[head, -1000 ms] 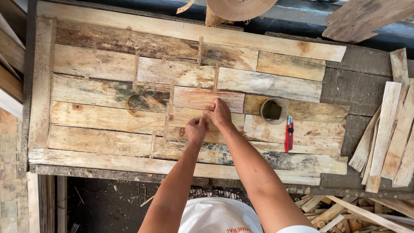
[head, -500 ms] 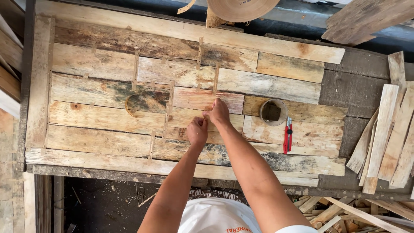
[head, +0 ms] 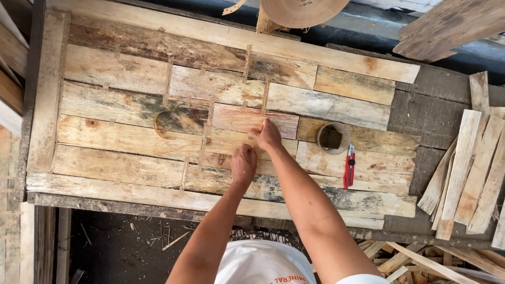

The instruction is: Repairing or finishing a wooden surface by applying wood veneer tape to joints and trimming with a knife.

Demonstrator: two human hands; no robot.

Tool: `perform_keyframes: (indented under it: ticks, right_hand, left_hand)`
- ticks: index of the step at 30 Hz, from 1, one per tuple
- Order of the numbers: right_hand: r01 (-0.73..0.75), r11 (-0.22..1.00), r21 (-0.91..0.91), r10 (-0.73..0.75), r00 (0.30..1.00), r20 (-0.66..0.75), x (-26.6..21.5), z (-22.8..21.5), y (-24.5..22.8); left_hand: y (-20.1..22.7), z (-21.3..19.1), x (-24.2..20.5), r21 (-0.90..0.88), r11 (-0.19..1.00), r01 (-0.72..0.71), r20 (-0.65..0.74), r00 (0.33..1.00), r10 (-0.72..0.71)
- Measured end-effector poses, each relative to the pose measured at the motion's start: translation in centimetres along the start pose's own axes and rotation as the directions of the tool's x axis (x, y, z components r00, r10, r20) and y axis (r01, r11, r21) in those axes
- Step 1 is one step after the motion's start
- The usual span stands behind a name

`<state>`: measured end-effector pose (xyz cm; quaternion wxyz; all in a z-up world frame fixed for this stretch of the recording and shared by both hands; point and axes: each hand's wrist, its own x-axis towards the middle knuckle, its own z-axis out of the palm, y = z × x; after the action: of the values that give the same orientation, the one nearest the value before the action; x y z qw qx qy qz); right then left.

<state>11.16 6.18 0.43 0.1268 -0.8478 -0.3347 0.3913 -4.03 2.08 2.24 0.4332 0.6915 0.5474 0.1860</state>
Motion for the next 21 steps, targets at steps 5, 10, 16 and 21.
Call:
perform_keyframes:
  ticks: [5,10,16,21]
  right_hand:
    - [0.192,0.981,-0.031,-0.194,0.976,-0.103,1.2,1.9,3.2]
    - [0.247,0.965,-0.084,-0.258,0.952,-0.167,-0.6,1.0,1.8]
    - [0.215,0.975,-0.058,-0.22,0.97,-0.104,0.8,1.6,2.9]
    - [0.16,0.985,-0.067,-0.167,0.977,-0.133,-0.9,-0.2,0.0]
  left_hand:
    - [-0.3,-2.1,0.3,0.019,0.993,-0.118,-0.143,0.982,0.12]
    - [-1.5,-1.9,0.1,-0.008,0.988,-0.155,-0.193,0.969,0.151]
    - [-1.9,-2.2,-0.1,-0.021,0.983,-0.183,-0.177,0.968,0.176]
    - [-1.9,-2.6,0.2,-0.046,0.98,-0.193,-0.151,0.971,0.185]
